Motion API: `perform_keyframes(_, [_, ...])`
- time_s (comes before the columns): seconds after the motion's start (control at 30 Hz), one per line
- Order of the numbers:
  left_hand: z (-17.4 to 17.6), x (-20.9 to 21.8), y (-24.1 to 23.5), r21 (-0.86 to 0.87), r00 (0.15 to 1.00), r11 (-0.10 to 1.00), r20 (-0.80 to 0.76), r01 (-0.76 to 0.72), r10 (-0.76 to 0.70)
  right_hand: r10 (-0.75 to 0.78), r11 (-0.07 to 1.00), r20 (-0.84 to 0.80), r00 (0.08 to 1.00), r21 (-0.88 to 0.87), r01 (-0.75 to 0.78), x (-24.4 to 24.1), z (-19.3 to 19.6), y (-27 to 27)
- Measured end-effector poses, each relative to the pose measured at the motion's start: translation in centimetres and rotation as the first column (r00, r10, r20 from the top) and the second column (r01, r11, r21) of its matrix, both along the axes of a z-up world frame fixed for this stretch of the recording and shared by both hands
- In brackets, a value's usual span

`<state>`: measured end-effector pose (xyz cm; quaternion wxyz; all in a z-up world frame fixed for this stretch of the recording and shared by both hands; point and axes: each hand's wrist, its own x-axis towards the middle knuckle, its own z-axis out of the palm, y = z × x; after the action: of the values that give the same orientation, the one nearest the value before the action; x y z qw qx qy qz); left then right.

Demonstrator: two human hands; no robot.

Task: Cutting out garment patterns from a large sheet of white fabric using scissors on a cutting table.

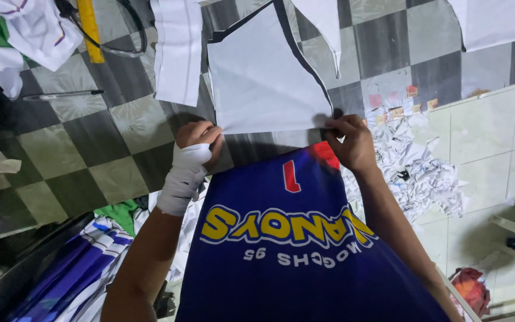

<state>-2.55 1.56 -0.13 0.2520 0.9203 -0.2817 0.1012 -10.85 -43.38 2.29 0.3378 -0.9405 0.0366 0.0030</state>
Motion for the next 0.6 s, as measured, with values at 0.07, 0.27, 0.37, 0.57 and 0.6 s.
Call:
perform_keyframes(0.07, [-1.5, -0.1, 0.4, 0.019, 1.0, 1.0, 0.022, 0.008, -0.008, -0.009, 1.0, 0.025, 1.0, -0.025, 0.009, -0.3, -0.2, 0.0])
perform_keyframes(0.27, [-1.5, 0.0, 1.0, 0.05, 0.998, 0.997, 0.028, 0.054, -0.056, 0.006, 0.997, 0.097, 0.995, -0.077, 0.002, -0.5, -1.5, -0.3])
perform_keyframes(0.37, [2.5, 0.0, -0.1, -0.041, 0.999, 0.998, -0.01, 0.041, -0.042, 0.005, 0.999, 0.093, 0.996, -0.053, 0.0, -0.3, -0.3, -0.4])
perform_keyframes(0.57, [15.9, 0.7, -1.3, -0.37, 0.963, 0.924, -0.27, -0.099, -0.006, -0.015, 0.938, 0.08, 0.997, 0.347, -0.014, 2.8, 12.5, -1.5])
perform_keyframes(0.6, [19.4, 1.0, -1.7, -0.505, 0.934, 0.849, -0.355, -0.158, -0.038, -0.005, 0.861, 0.056, 0.998, 0.509, -0.024, 3.4, 15.6, -2.1])
